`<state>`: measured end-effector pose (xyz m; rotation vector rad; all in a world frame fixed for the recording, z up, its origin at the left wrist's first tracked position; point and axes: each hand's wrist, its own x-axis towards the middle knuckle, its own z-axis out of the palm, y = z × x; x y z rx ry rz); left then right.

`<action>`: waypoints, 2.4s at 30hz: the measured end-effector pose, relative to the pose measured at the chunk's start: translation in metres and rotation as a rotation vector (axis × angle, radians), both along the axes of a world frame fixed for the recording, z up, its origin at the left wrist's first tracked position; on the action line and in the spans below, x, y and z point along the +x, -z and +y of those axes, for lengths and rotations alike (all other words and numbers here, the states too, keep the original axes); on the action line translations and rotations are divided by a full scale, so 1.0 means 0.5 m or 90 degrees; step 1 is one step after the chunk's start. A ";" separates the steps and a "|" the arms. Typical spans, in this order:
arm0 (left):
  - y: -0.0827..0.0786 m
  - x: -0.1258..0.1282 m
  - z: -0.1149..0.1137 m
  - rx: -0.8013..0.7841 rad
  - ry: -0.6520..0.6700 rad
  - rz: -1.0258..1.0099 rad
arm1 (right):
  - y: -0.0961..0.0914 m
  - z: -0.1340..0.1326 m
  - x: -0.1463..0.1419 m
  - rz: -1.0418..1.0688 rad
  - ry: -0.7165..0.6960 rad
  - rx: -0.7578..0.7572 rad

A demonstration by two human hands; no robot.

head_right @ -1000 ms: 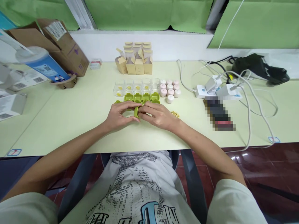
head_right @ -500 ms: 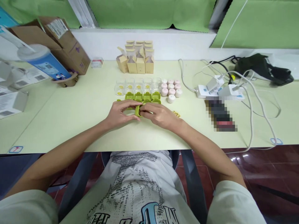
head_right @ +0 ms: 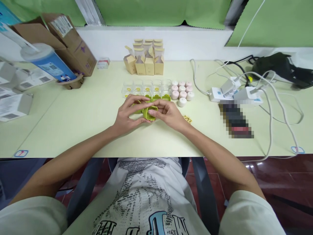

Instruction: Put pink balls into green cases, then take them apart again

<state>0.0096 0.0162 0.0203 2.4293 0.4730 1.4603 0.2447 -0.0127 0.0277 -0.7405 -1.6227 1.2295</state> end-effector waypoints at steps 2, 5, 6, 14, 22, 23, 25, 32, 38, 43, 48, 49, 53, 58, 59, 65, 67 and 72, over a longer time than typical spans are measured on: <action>0.002 -0.001 -0.002 -0.042 0.002 -0.007 | 0.004 0.001 0.000 0.047 -0.001 -0.015; 0.000 0.000 -0.009 -0.153 0.043 -0.024 | 0.007 0.001 -0.001 0.093 0.006 -0.010; -0.002 0.002 -0.012 -0.198 0.062 -0.023 | 0.007 0.001 -0.003 0.092 0.005 -0.002; -0.018 0.012 -0.024 -0.372 0.161 0.015 | 0.005 -0.013 -0.017 0.031 0.010 0.051; -0.027 0.007 -0.029 -0.325 0.152 0.006 | 0.004 -0.016 -0.016 0.069 -0.046 0.019; -0.027 0.006 -0.029 -0.307 0.142 0.005 | 0.003 -0.017 -0.016 0.065 -0.045 0.020; -0.027 0.004 -0.028 -0.288 0.129 -0.002 | 0.002 -0.016 -0.017 0.067 -0.047 0.015; -0.028 0.003 -0.022 -0.297 0.120 -0.024 | -0.005 -0.020 -0.020 0.104 -0.062 -0.001; -0.021 0.001 -0.018 -0.316 0.132 -0.047 | -0.005 -0.023 -0.019 0.106 -0.028 -0.006; -0.021 0.001 -0.022 -0.323 0.124 -0.050 | -0.007 -0.022 -0.020 0.120 -0.037 -0.010; -0.022 0.005 -0.024 -0.347 0.141 -0.045 | -0.010 -0.028 -0.021 0.129 -0.027 -0.031; -0.019 0.004 -0.022 -0.355 0.147 -0.043 | -0.011 -0.029 -0.022 0.132 -0.023 -0.028; -0.008 -0.006 -0.004 -0.353 0.085 -0.063 | -0.011 -0.024 -0.020 0.140 0.009 -0.005; -0.008 -0.024 0.014 -0.195 0.072 -0.001 | -0.002 -0.012 -0.010 0.120 0.074 0.008; -0.009 -0.025 0.015 -0.162 0.084 0.015 | 0.001 -0.012 -0.009 0.109 0.076 0.007; -0.004 -0.019 0.005 -0.096 0.048 0.065 | 0.014 -0.015 -0.010 0.031 0.126 0.102; -0.003 -0.018 0.005 -0.126 0.063 0.043 | 0.015 -0.011 -0.006 0.040 0.141 0.152; 0.001 -0.017 0.009 -0.179 0.117 -0.003 | 0.014 -0.007 -0.001 0.030 0.162 0.203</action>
